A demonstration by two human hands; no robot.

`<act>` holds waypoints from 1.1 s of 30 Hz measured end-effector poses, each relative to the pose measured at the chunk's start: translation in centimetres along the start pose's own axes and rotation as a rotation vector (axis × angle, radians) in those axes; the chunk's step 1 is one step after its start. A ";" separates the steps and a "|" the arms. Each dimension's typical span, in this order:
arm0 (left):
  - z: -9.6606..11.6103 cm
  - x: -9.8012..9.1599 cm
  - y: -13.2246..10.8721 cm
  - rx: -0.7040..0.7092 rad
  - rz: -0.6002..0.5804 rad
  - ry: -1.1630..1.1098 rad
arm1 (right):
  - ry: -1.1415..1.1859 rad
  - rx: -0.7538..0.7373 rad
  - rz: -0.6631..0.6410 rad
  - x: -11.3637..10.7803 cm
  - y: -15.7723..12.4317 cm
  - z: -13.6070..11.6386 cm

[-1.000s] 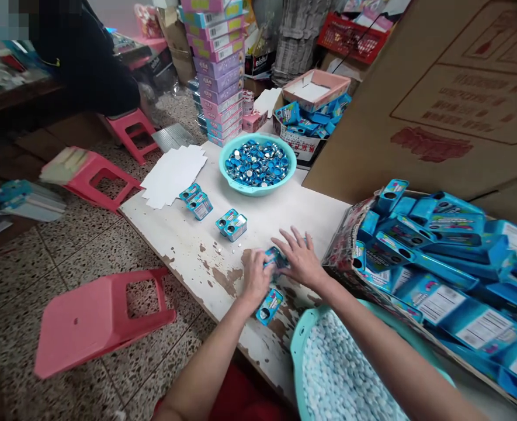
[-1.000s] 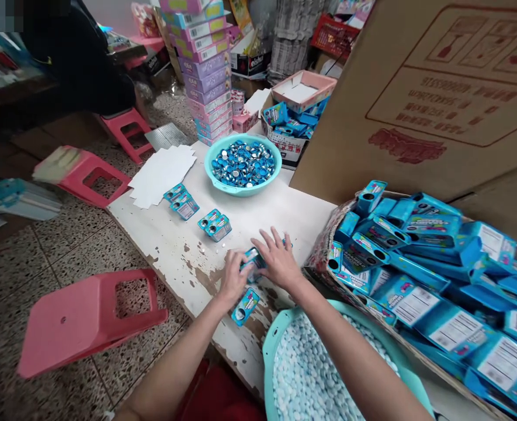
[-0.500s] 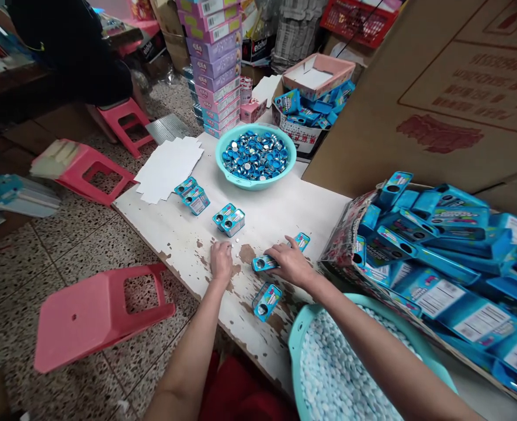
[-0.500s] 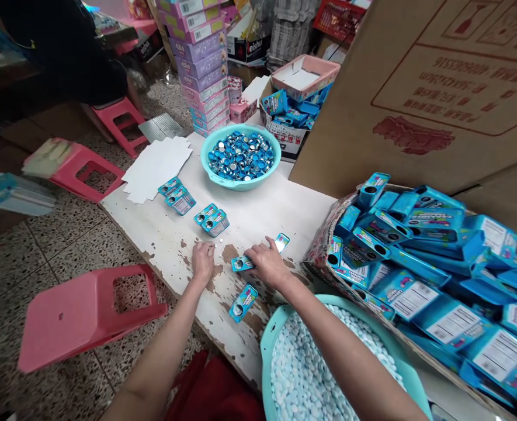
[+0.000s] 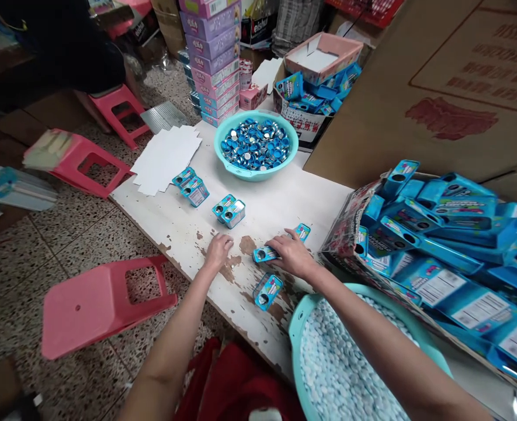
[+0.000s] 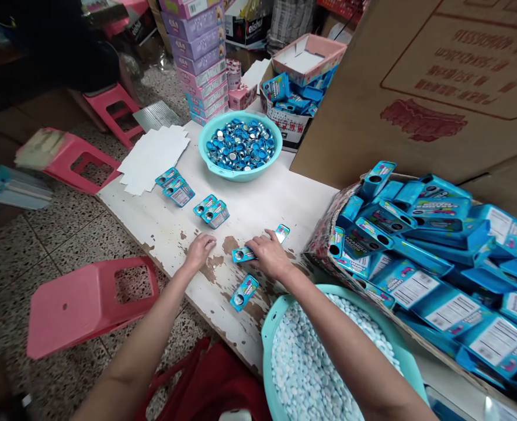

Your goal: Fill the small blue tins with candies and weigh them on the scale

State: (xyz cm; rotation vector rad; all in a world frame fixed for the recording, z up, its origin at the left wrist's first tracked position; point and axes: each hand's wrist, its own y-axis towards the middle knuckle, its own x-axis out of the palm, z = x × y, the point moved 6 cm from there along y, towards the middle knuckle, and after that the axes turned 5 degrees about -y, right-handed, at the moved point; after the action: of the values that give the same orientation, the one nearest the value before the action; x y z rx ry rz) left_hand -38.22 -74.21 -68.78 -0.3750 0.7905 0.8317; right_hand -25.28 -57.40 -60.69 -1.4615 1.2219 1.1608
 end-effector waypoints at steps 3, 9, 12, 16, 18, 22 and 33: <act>0.4 -0.3 -2.6 0.005 -0.055 -0.015 | -0.005 -0.002 0.003 0.2 0.0 0.0; 1.8 1.3 -6.7 0.063 -0.098 -0.001 | -0.013 0.005 -0.001 0.3 0.0 0.0; 1.7 1.5 -7.1 0.035 -0.075 -0.023 | -0.002 0.022 -0.016 0.1 0.0 -0.1; 1.7 1.1 -7.0 -0.023 -0.025 -0.048 | 0.018 0.060 -0.010 0.0 0.3 -0.4; 2.2 1.3 -6.9 -0.019 -0.035 -0.060 | 0.021 0.062 -0.015 0.1 0.4 -0.7; 3.7 2.4 -6.8 0.025 -0.098 -0.076 | 0.008 0.057 -0.020 0.2 0.4 -0.9; 8.8 -2.5 -4.4 0.039 -0.002 -0.216 | 0.022 0.029 -0.044 -0.2 1.3 -1.7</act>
State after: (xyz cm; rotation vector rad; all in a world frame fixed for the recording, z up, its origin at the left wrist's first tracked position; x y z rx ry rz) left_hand -31.71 -73.16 -61.05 -0.2461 0.6043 0.8385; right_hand -26.42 -59.22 -60.30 -1.4758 1.2107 1.0960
